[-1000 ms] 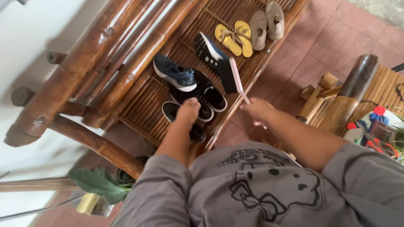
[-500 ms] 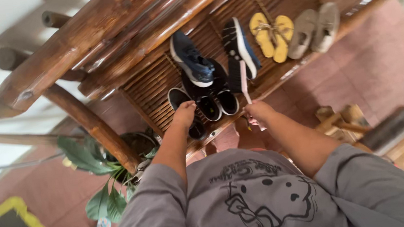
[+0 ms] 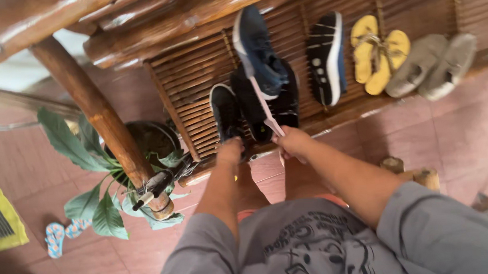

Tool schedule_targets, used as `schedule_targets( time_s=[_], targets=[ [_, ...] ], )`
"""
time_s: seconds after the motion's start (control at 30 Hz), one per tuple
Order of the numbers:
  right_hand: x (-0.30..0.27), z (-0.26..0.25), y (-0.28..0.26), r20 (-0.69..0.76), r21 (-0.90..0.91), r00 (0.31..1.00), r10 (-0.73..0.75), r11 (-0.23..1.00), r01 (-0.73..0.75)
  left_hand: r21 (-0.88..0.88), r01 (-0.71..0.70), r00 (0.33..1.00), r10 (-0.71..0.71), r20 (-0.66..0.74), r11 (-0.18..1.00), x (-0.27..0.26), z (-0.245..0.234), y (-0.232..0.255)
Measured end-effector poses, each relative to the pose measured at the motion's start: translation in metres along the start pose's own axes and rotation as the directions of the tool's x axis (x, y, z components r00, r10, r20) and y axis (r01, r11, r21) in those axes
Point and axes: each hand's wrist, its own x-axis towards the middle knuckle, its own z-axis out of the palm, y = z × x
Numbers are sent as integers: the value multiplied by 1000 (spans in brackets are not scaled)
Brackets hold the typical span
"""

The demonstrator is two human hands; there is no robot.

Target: The person uses a brush to clean several pairs of shoes. They pick up each shoe, brush the exterior and sole, and return the shoes to a shoe rack or wooden stand.

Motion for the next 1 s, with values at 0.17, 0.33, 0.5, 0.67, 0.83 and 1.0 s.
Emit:
schedule_targets(
  time_s=[0.17, 0.33, 0.5, 0.67, 0.83, 1.0],
  targets=[
    [26, 11, 13, -143, -407, 989, 43, 908, -98, -176, 347, 896, -381, -228, 921, 32, 12, -48],
    [32, 1, 35, -135, -553, 991, -5, 830, -71, -613, 327, 782, -570, -252, 720, 53, 26, -39],
    [22, -6, 41, -147, -504, 982, 117, 846, -176, -960, 88, 819, -568, -82, 266, 62, 27, -4],
    [24, -2, 35, -147, -599, 988, -48, 799, -50, -963, 55, 867, -491, -85, 265, 66, 6, 6],
    [38, 1, -10, -232, -627, 964, -126, 778, -49, -794, -67, 919, -273, -285, 604, 41, -42, 31],
    [12, 14, -80, -285, 9, 950, -125, 991, 133, -674, -184, 983, 133, -126, 716, -43, -84, 75]
  ],
)
